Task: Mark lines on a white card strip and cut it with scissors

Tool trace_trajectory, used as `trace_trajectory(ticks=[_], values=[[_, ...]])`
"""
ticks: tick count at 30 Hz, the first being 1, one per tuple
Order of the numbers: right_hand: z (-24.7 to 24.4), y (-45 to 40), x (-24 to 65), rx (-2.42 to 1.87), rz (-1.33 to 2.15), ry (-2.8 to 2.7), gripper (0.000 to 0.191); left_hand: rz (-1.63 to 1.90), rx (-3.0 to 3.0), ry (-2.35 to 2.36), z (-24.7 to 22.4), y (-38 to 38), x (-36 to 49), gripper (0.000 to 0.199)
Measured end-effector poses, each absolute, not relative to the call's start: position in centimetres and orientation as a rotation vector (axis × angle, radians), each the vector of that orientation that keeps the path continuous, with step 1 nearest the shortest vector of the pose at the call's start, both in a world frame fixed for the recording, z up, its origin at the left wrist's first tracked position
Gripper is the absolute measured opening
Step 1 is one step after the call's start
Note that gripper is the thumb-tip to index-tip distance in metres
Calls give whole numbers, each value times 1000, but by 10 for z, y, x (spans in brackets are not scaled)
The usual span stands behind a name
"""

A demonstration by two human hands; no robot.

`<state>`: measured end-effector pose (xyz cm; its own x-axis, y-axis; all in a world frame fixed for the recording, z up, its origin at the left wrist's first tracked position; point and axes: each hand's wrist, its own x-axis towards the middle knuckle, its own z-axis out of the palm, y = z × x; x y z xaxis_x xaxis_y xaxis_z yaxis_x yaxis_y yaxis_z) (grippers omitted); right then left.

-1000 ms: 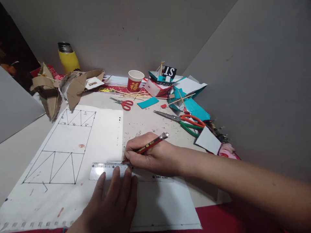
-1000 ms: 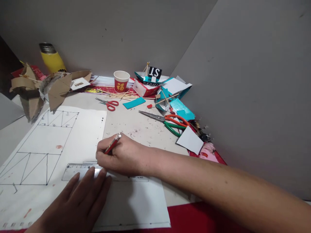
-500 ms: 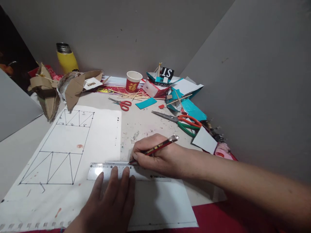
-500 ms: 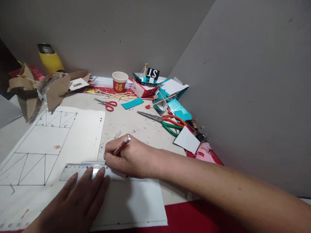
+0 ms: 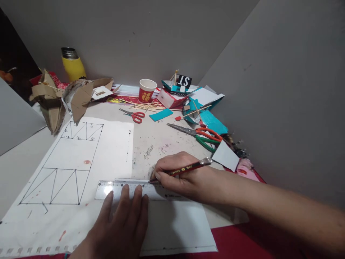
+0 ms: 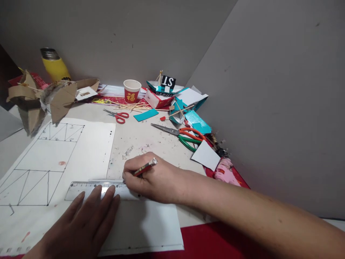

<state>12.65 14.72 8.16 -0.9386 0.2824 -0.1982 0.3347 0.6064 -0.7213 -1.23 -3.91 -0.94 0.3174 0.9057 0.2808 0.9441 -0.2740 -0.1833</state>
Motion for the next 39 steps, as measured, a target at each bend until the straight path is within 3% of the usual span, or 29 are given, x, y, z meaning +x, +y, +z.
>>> trace_trajectory(ticks=[24,32,36,39], values=[[82,140,151,619,-1097,2932,25,-88,-2308,-1684,1,-38,-13,45],[75,133,179,764,-1412,3003,25,-128,-2349,-1708,7,-40,-18,54],[55,121,193,544,-1072,3230,27,-316,-2428,-1598,18,-34,-29,63],[43,110,194,422,-789,3307,40,-483,-2422,-1649,29,-28,-35,44]])
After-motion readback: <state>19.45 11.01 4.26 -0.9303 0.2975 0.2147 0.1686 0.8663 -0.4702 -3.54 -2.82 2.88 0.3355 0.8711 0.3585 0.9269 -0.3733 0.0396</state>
